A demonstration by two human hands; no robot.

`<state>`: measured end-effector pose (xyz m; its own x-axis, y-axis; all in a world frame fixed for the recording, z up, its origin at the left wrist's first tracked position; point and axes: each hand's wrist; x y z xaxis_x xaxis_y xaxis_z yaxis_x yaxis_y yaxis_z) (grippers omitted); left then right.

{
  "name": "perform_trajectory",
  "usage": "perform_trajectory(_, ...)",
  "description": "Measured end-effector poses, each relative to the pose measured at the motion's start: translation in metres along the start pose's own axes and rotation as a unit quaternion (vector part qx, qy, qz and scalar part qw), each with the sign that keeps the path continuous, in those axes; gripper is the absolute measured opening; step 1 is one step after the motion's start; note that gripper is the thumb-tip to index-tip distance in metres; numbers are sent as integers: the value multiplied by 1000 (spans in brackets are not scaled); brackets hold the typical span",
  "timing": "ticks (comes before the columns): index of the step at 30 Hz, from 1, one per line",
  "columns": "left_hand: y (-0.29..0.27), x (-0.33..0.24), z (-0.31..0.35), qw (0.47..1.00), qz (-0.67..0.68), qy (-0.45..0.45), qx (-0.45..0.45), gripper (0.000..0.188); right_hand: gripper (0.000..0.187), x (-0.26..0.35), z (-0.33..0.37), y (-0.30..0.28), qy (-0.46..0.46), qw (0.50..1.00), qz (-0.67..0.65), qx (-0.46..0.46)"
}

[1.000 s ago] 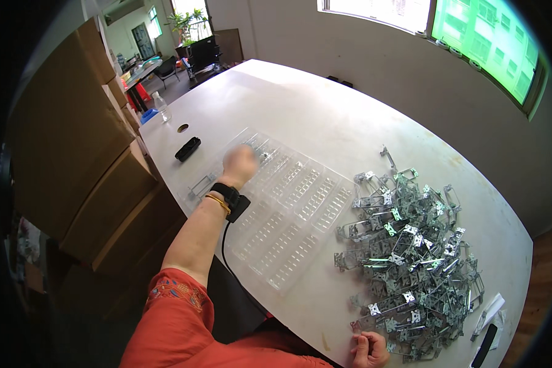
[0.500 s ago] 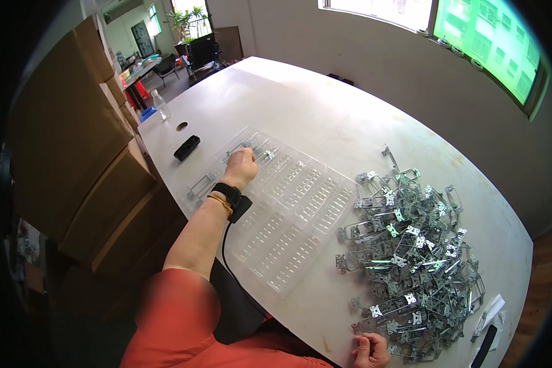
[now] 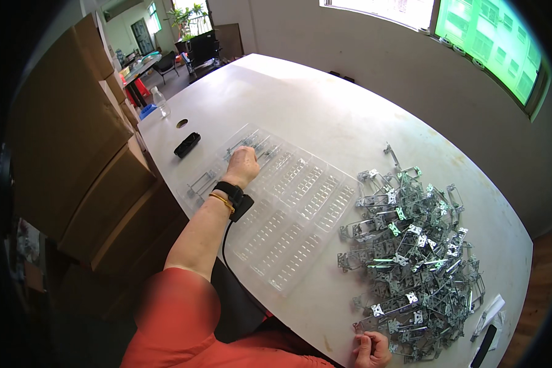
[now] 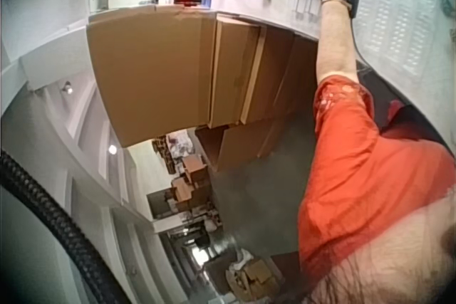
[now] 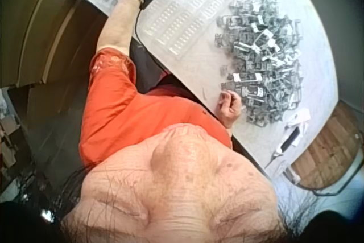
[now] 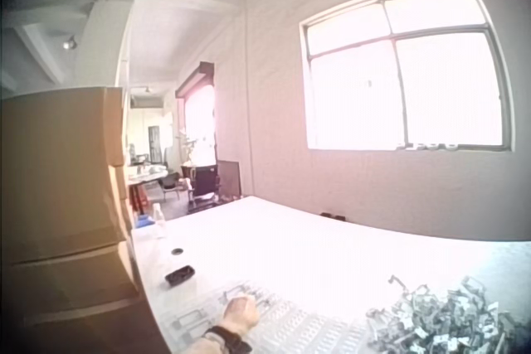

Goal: The person assembles small metal components by hand, inserting a thin wire into two metal brackets to form a unit. The person places the assembled units into a clear plastic tray on the table. The task is performed repeatedly with a pile of loose parts on the right and the tray on the left.

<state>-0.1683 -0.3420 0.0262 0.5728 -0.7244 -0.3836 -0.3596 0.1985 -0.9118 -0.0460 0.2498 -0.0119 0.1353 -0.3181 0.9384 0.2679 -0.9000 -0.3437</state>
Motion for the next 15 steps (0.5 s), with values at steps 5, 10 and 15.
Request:
perform_trajectory(5,-30,-10,20,996,51,6,-71,25,13,1,0,0,11,1000,-7,4)
perform_trajectory(10,-69,-4,64,975,89,38,-198,24,13,1,3,-1,15,1000,-3,-2)
perform_trajectory(15,-97,24,127,968,37,23,-248,24,13,-1,4,0,24,1000,-11,4)
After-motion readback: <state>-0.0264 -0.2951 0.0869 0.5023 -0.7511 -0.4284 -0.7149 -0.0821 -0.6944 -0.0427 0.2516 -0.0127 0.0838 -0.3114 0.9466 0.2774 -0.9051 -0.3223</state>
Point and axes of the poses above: each hand's wrist, its own z-axis away from the middle knuckle, its own y-axis out of the palm, x = y × z, and after that the axes turned 4 degrees about z, right-handed
